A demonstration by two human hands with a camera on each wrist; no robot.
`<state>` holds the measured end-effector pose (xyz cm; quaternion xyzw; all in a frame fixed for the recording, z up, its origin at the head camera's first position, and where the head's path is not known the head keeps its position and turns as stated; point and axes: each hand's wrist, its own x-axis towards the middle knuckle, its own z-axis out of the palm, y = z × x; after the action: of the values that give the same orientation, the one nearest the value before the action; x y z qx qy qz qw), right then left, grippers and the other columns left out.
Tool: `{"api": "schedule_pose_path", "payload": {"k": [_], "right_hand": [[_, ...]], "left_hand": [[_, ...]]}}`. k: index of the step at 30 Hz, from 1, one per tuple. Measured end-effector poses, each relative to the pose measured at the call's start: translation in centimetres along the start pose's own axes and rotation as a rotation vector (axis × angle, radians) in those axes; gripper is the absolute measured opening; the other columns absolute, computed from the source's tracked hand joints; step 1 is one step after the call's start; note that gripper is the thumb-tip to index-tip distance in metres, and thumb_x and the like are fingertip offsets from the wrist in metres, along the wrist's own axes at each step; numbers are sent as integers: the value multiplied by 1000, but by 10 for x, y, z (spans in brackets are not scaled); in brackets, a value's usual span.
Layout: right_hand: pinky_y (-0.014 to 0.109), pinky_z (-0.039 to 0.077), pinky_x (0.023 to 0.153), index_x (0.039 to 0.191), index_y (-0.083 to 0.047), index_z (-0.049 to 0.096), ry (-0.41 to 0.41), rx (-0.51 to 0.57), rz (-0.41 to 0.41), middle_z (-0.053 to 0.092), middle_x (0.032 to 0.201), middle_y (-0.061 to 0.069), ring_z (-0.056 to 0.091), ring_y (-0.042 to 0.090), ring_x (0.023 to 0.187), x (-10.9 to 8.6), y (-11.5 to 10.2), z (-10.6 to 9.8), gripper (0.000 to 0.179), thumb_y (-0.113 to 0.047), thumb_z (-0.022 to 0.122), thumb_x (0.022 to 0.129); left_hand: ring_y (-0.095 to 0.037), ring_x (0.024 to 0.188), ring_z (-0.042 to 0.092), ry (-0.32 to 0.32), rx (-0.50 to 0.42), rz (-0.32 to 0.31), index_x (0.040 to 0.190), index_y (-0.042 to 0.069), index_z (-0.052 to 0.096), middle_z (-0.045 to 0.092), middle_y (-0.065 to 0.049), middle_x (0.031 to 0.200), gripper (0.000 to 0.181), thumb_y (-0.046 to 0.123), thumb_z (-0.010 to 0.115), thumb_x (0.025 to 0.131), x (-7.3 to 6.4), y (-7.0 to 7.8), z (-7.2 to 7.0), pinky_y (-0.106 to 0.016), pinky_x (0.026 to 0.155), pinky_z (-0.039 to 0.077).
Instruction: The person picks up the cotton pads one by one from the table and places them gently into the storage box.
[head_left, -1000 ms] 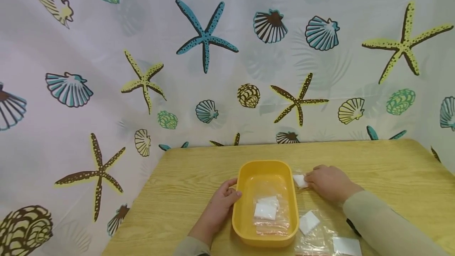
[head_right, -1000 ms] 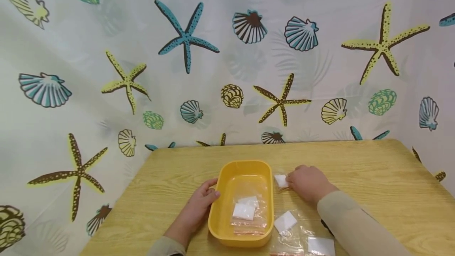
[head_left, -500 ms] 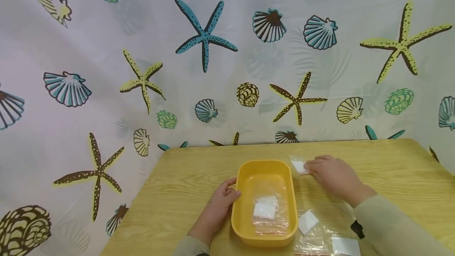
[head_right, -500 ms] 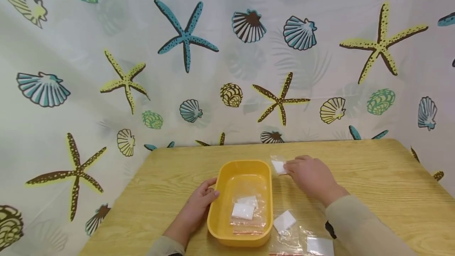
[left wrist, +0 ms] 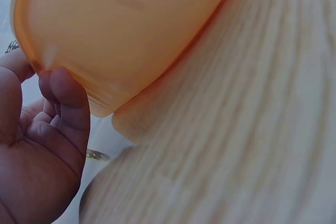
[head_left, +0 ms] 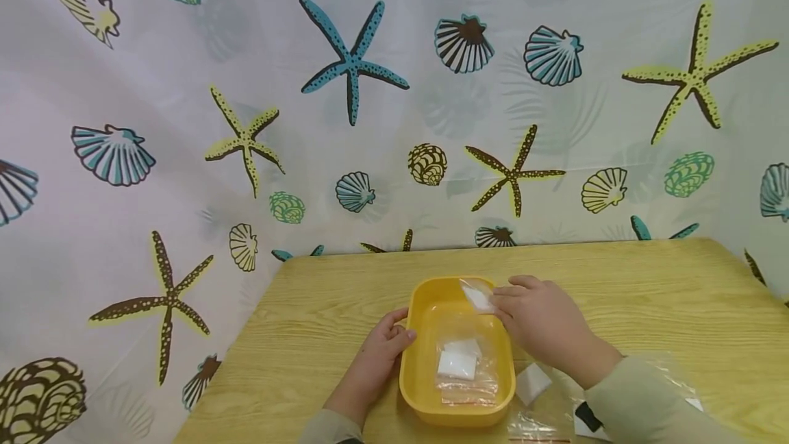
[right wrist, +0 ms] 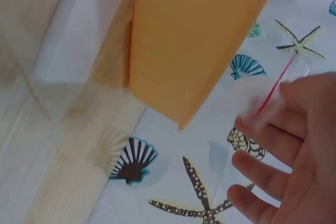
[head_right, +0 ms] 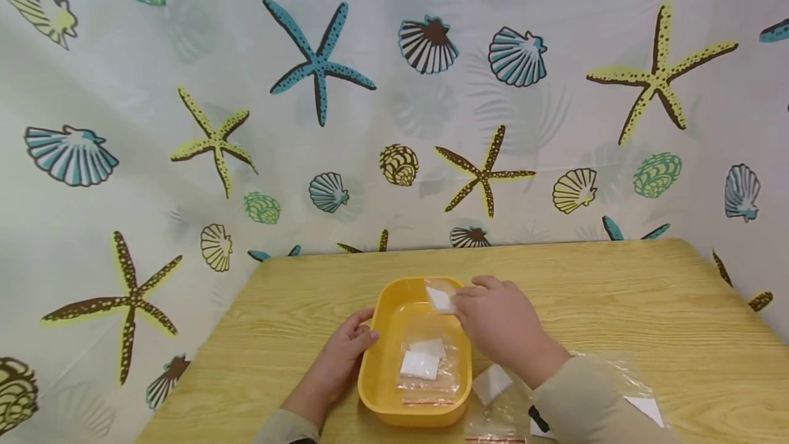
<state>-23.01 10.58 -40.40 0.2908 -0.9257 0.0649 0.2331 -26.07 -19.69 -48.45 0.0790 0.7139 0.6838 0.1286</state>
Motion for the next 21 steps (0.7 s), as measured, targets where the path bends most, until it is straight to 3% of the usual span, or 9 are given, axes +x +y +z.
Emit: {"api": "schedule_pose_path", "payload": {"k": [5, 8, 21], "right_hand": [[57, 47, 99, 121, -15, 76, -119, 26, 22, 69, 126, 2, 57, 34, 125, 0, -11, 4, 45, -51, 61, 97], [58, 45, 101, 124, -17, 74, -161, 30, 40, 67, 131, 3, 54, 34, 129, -1, -12, 6, 50, -55, 57, 97], [58, 42, 104, 132, -17, 69, -143, 56, 42, 59, 142, 7, 49, 36, 134, -12, -1, -1, 52, -53, 60, 97]], "left_hand": [[-18, 83, 62, -4, -15, -10, 153, 7, 38, 60, -12, 98, 57, 20, 60, 102, 0, 0, 0, -31, 74, 55], [-18, 84, 62, -2, -13, -26, 153, 8, 37, 61, -13, 100, 56, 21, 59, 103, 0, 1, 1, -31, 75, 56], [-17, 82, 61, 4, 5, -12, 153, 8, 38, 60, -11, 97, 56, 21, 59, 103, -1, 3, 0, -30, 74, 55]]}}
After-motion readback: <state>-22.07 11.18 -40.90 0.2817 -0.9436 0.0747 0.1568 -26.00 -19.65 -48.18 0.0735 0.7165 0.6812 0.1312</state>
